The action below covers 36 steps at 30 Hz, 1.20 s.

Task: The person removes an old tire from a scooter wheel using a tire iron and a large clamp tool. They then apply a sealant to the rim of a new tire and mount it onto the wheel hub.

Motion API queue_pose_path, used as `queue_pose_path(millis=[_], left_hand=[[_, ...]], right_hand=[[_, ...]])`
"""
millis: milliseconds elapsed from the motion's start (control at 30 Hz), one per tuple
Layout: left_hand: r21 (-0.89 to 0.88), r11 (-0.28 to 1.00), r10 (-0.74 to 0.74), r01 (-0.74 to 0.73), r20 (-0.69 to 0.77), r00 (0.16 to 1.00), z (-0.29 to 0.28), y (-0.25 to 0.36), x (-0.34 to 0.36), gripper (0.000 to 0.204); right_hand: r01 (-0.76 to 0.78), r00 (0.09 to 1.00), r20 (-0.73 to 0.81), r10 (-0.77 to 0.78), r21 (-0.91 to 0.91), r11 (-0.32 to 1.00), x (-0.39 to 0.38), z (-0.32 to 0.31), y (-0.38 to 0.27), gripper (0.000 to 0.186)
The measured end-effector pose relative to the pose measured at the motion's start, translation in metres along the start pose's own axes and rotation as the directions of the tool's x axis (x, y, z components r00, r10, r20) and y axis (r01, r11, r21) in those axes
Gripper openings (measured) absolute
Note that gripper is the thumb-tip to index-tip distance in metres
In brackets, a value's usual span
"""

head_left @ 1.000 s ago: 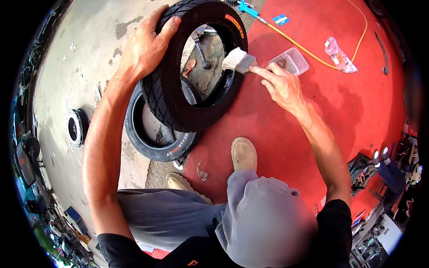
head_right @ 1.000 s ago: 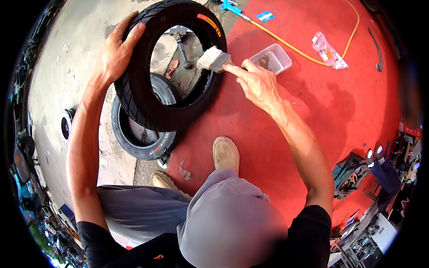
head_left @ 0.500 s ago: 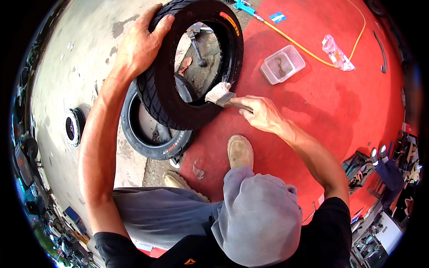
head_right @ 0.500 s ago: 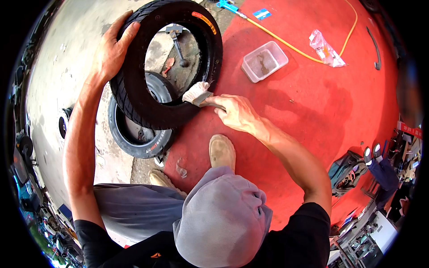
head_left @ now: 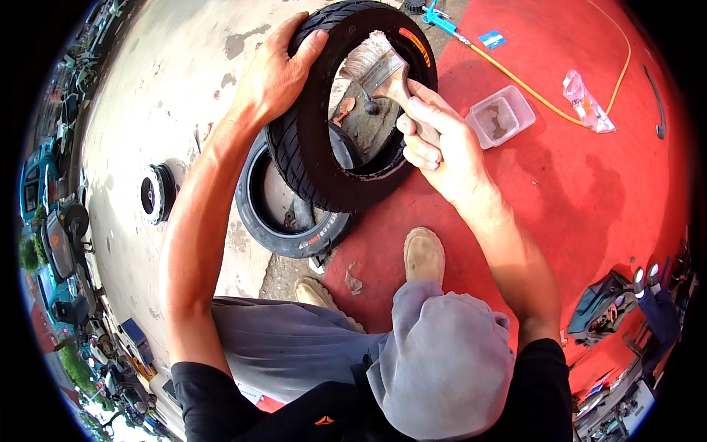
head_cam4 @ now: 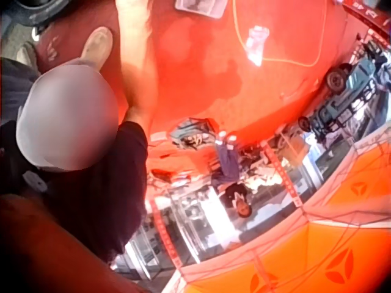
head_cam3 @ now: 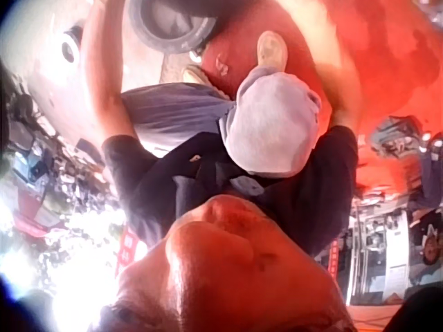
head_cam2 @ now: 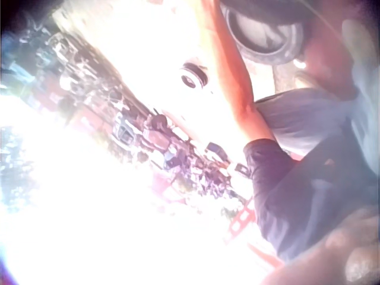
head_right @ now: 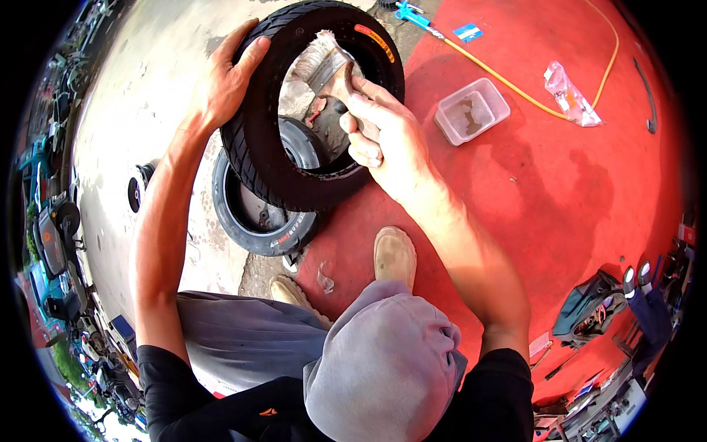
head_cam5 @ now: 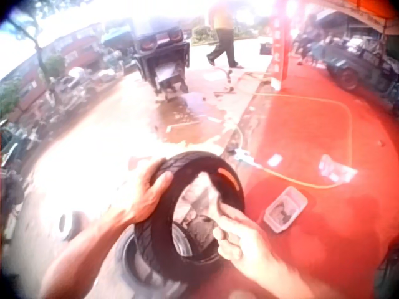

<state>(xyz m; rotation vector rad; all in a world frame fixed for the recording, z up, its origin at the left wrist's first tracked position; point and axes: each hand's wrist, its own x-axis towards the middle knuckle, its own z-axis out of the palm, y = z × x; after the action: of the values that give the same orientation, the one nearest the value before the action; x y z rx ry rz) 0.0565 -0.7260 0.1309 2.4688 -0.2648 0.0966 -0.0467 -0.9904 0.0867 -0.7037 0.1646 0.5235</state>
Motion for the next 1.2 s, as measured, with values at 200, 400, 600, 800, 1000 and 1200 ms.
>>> queue_pose_path(millis=[200,400,600,800,1000,1200], left_hand=[[0.046,0.997,0.067,-0.065,-0.049,0.997,0.0,-0.011,-0.001,0.072],[0.034,0.999,0.004,-0.002,-0.049,0.999,0.002,-0.019,0.001,0.073],[0.072,0.997,0.007,-0.001,-0.075,0.997,0.006,0.0,-0.007,0.073],[0.107,0.994,0.028,-0.024,-0.033,0.999,0.0,0.013,-0.007,0.075],[0.131,0.991,0.041,-0.032,-0.064,0.997,0.005,0.024,-0.011,0.075],[0.097,0.995,0.02,-0.014,-0.057,0.998,-0.001,0.026,-0.015,0.073]], right_hand=[[-0.094,0.994,-0.089,0.062,-0.424,0.901,-0.041,0.024,0.048,0.045],[0.226,0.967,0.183,-0.179,-0.938,0.262,-0.062,-0.082,0.083,0.042],[0.141,0.937,0.238,-0.256,-0.927,-0.347,-0.043,-0.12,0.009,0.04],[0.132,0.836,0.366,-0.409,-0.857,-0.497,0.007,-0.095,-0.049,0.041],[0.013,0.984,0.05,-0.168,-0.977,-0.212,-0.031,-0.131,0.023,0.041],[-0.107,0.97,-0.115,-0.216,-0.993,0.046,-0.078,-0.095,-0.054,0.041]])
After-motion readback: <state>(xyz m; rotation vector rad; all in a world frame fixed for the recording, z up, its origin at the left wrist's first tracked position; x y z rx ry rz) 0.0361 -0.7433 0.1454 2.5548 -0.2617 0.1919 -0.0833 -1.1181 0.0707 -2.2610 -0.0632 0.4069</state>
